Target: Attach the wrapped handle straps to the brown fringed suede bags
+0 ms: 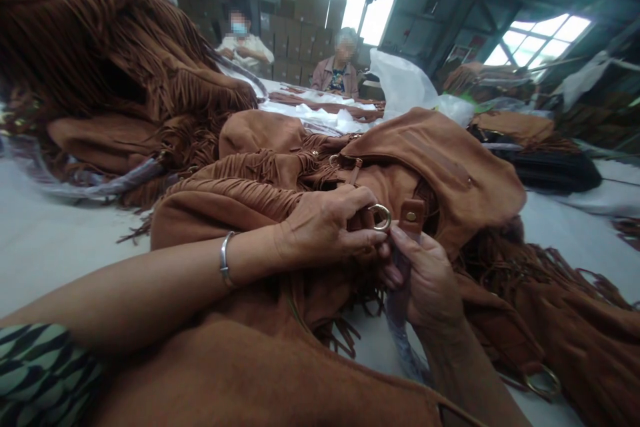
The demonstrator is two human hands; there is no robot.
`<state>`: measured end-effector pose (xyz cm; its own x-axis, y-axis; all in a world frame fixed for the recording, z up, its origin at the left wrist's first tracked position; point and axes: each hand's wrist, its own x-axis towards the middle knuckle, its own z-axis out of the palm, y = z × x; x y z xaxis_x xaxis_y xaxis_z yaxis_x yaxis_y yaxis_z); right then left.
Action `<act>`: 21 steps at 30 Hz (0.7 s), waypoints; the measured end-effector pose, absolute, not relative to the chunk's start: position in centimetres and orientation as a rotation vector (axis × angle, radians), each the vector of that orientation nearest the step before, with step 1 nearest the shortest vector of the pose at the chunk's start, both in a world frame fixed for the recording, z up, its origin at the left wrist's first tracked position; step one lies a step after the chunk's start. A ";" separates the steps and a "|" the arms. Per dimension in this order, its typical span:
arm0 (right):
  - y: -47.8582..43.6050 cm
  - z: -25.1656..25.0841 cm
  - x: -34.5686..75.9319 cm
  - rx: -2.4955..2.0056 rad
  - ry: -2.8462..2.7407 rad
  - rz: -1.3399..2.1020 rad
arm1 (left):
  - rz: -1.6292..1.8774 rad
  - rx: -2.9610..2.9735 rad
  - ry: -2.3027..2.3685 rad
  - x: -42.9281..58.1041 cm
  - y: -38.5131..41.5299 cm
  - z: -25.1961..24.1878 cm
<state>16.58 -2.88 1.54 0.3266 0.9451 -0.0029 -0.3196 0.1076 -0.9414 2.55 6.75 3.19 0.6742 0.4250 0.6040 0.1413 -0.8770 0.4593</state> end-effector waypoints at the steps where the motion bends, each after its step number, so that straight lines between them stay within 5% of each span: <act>1: -2.9 1.5 16.6 -1.059 -0.748 1.074 | 1.041 2.511 0.436 2.5 6.8 3.2; 21: -3.0 2.1 16.8 -1.072 -0.724 1.072 | 0.770 2.398 0.556 2.1 6.8 3.5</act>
<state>16.80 -2.95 2.12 0.3425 0.9392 -0.0236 -0.3296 0.0966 -0.9392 2.12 6.82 3.50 0.7498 0.5291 0.3974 0.2105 -0.7601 0.6148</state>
